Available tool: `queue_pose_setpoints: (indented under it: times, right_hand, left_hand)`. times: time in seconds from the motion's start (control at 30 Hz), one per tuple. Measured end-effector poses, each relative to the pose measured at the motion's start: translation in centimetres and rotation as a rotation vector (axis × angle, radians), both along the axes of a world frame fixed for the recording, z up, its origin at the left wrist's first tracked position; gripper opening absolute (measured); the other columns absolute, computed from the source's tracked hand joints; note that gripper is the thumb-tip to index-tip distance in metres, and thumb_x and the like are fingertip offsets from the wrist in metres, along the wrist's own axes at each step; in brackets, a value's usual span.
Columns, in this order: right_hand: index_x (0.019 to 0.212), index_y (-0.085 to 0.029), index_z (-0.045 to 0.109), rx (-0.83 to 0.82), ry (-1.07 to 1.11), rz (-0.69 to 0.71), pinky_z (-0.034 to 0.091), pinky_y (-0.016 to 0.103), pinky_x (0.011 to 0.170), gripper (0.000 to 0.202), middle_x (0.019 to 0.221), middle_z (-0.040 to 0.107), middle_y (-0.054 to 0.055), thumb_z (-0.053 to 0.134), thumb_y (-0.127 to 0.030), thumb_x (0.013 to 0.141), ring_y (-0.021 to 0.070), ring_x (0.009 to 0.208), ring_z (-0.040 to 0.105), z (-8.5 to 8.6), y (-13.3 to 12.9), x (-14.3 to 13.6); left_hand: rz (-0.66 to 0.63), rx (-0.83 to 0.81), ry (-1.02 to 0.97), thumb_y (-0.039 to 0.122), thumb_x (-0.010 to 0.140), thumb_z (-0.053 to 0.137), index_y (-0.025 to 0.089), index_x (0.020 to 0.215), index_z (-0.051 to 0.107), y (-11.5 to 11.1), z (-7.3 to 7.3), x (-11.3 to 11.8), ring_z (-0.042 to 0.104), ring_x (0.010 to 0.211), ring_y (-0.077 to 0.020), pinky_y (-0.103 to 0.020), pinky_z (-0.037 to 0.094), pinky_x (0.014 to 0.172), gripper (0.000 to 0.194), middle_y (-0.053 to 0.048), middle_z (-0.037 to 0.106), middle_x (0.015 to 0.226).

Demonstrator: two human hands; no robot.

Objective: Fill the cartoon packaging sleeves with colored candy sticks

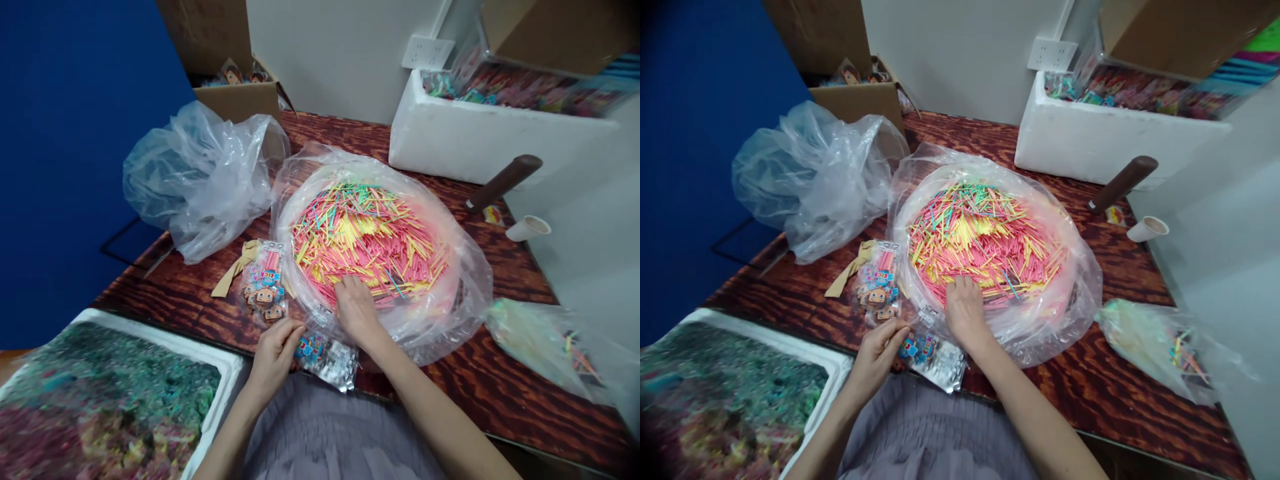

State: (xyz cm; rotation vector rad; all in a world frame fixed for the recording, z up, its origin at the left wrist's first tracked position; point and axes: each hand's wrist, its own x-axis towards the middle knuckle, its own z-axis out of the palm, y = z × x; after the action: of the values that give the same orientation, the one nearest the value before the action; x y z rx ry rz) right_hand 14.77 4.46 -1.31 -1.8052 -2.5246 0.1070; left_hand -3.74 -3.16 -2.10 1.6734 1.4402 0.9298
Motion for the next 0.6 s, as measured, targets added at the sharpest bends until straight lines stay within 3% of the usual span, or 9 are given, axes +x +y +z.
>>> queue_pose_setpoints:
  times: [0.3,0.6]
  right_hand:
    - [0.097,-0.011,0.062,-0.021,-0.083,0.062,0.034,0.04,0.079,0.016,0.101,0.061,0.016,0.049,-0.011,0.088,0.0297,0.095,0.05,0.0,0.3,-0.6]
    - [0.091,-0.018,0.06,-0.143,0.153,-0.042,0.035,0.029,0.071,0.017,0.089,0.068,0.008,0.044,-0.018,0.095,0.0219,0.084,0.059,-1.3,1.3,3.2]
  left_hand:
    - [0.031,0.008,-0.008,0.031,0.095,0.047,0.018,0.08,0.062,0.6,-0.6,-0.4,0.057,0.072,-0.0154,-0.024,0.042,0.067,0.025,-0.002,0.061,0.075]
    - [0.082,-0.02,-0.064,0.034,0.093,0.049,0.017,0.083,0.066,1.0,-0.7,-0.8,0.059,0.073,-0.0161,-0.025,0.044,0.068,0.026,-0.002,0.064,0.077]
